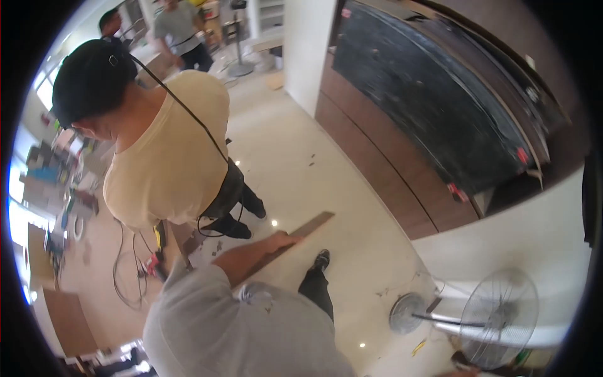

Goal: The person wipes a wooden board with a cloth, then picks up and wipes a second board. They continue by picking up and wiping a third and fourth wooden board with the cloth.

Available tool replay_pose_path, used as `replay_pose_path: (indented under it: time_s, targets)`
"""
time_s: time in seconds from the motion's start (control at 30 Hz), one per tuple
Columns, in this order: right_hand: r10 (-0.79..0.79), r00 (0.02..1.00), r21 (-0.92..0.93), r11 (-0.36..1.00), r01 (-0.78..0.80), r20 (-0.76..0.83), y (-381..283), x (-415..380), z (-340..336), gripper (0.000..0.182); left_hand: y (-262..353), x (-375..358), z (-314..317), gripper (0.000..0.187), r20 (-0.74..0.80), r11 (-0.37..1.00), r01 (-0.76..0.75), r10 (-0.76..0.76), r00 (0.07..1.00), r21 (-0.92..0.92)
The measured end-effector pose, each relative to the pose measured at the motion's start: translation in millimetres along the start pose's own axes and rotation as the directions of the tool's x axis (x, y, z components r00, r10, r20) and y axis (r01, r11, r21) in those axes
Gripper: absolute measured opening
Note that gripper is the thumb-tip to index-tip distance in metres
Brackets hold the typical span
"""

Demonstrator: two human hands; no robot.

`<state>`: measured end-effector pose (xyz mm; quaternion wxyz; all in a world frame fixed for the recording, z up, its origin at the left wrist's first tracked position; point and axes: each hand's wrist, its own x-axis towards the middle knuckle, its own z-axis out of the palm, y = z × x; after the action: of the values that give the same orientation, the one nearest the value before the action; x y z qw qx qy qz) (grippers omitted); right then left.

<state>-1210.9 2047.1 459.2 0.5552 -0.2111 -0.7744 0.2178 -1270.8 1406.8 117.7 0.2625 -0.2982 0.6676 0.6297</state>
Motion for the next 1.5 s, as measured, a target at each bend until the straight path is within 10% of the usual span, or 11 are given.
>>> replay_pose_path:
  time_s: [0.07,0.13,0.2,0.27,0.3,0.43,0.53,0.87,1.13,1.43,1.5]
  targets:
    - [0.234,0.882,0.075,0.954,-0.289,0.41,27.9,-57.3,144.4,0.037,32.5,4.9,-24.5,0.094,-0.005,0.977,0.05,-0.052,0.999,-0.206]
    - [0.039,0.591,0.067,0.986,-0.155,0.806,15.3,-130.2,259.5,0.038,82.5,0.9,-45.2,0.089,-0.162,0.967,0.097,-0.138,0.977,-0.237]
    - [-0.44,0.503,0.572,0.808,-0.138,0.744,5.3,-246.8,400.6,0.044,91.2,29.0,-70.0,0.086,-0.221,0.96,0.156,-0.209,0.953,-0.233]
    - [-0.579,0.063,0.582,0.812,-0.041,0.813,-134.2,-293.0,441.9,0.034,96.9,40.9,-85.5,0.086,-0.168,0.916,0.132,-0.208,0.964,-0.378]
    - [-0.466,-0.192,0.423,0.877,-0.229,0.864,-220.3,-297.2,440.6,0.03,106.9,41.7,-89.7,0.085,-0.169,0.885,0.15,-0.245,0.955,-0.44]
    - [-0.637,-0.577,0.591,0.748,-0.302,0.511,-361.6,-373.0,481.4,0.036,120.9,92.6,-115.8,0.084,-0.038,0.769,0.192,-0.271,0.962,-0.61]
    - [-0.589,-0.7,0.617,0.74,-0.267,0.403,-403.6,-400.9,521.6,0.038,128.1,138.3,-127.1,0.083,-0.109,0.74,0.167,-0.309,0.945,-0.651]
    - [-0.171,-0.787,0.09,0.985,-0.146,0.593,-427.5,-404.6,706.5,0.03,144.4,273.7,-224.2,0.072,-0.136,0.527,0.083,-0.363,0.922,-0.846]
    - [-0.343,-0.734,0.416,0.905,-0.09,0.586,-586.3,-467.9,886.8,0.057,143.3,334.3,-300.7,0.068,-0.341,0.457,-0.13,-0.419,0.841,-0.88]
    - [-0.494,-0.693,0.53,0.827,-0.188,0.525,-752.7,-587.0,1044.4,0.022,219.6,321.0,-378.5,0.058,-0.397,0.348,-0.207,-0.668,0.63,-0.914]
    - [-0.705,-0.577,0.73,0.635,-0.253,0.412,-777.5,-641.5,1072.3,0.021,183.5,361.9,-398.9,0.057,-0.425,0.365,-0.22,-0.726,0.541,-0.905]
